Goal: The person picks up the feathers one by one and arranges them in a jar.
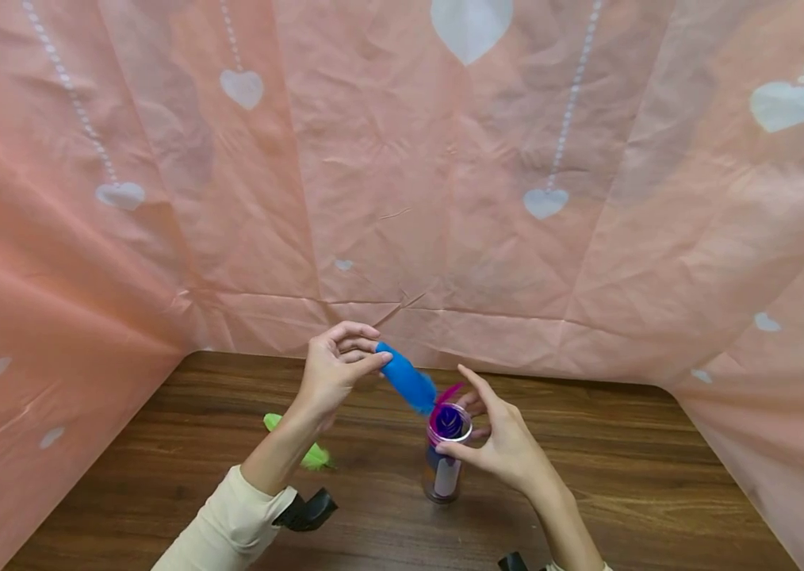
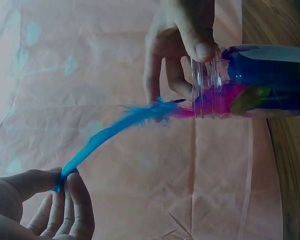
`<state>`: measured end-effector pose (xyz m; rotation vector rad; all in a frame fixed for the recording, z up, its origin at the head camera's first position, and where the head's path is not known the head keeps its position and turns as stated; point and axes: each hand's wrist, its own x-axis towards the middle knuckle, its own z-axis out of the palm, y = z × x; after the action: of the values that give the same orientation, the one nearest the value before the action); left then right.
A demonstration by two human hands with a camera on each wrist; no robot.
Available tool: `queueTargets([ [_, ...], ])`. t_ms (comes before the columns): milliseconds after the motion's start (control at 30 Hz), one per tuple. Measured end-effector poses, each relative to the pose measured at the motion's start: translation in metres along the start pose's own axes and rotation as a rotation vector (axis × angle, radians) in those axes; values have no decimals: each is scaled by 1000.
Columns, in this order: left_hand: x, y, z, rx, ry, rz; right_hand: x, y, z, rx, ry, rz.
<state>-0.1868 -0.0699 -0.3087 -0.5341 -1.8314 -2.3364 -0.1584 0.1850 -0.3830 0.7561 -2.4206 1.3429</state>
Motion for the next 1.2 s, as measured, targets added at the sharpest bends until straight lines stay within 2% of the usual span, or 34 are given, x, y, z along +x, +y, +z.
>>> queueTargets([
  [333,9,-1,17,198,-44,64,0,1,1,15,-3,8],
  [567,11,0,27,374,-68,205,1,0,1,26,-6,15],
  [867,10,-7,45,566,-104,336,1,0,0,33,-8,20],
  [1000,8,-14,50,621,-118,331,1,0,0,28,-8,17],
  [1200,5,-27,50,600,-109,276,1,0,-1,21,-8,12],
])
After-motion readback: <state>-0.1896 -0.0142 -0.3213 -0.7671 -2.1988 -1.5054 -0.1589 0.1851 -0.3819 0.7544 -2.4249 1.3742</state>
